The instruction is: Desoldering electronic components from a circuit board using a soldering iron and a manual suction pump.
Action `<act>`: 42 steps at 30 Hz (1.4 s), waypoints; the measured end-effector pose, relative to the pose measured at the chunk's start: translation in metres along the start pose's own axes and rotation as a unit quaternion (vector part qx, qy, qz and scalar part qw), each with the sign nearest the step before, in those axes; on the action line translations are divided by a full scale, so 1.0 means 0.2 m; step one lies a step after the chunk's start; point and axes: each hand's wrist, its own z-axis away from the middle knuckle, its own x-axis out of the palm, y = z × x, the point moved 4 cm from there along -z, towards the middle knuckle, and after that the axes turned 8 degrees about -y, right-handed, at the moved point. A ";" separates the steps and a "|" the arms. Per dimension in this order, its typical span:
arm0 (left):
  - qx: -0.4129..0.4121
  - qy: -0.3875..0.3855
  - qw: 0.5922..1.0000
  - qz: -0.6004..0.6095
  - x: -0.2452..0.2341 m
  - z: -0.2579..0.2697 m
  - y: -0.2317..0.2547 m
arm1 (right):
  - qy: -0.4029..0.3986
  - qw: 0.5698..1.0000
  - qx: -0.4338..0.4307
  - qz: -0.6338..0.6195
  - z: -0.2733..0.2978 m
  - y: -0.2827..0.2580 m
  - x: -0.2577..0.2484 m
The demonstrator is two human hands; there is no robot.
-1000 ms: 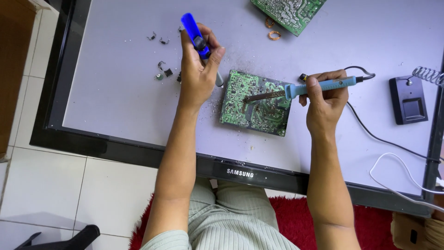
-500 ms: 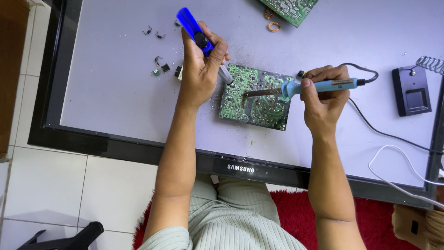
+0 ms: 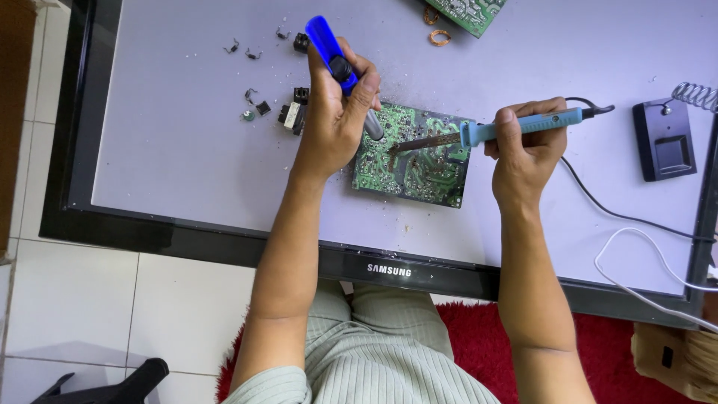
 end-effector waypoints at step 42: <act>-0.040 -0.049 0.997 -0.049 0.14 0.01 -0.09 | -0.021 0.997 0.013 -0.077 -0.06 0.03 -0.08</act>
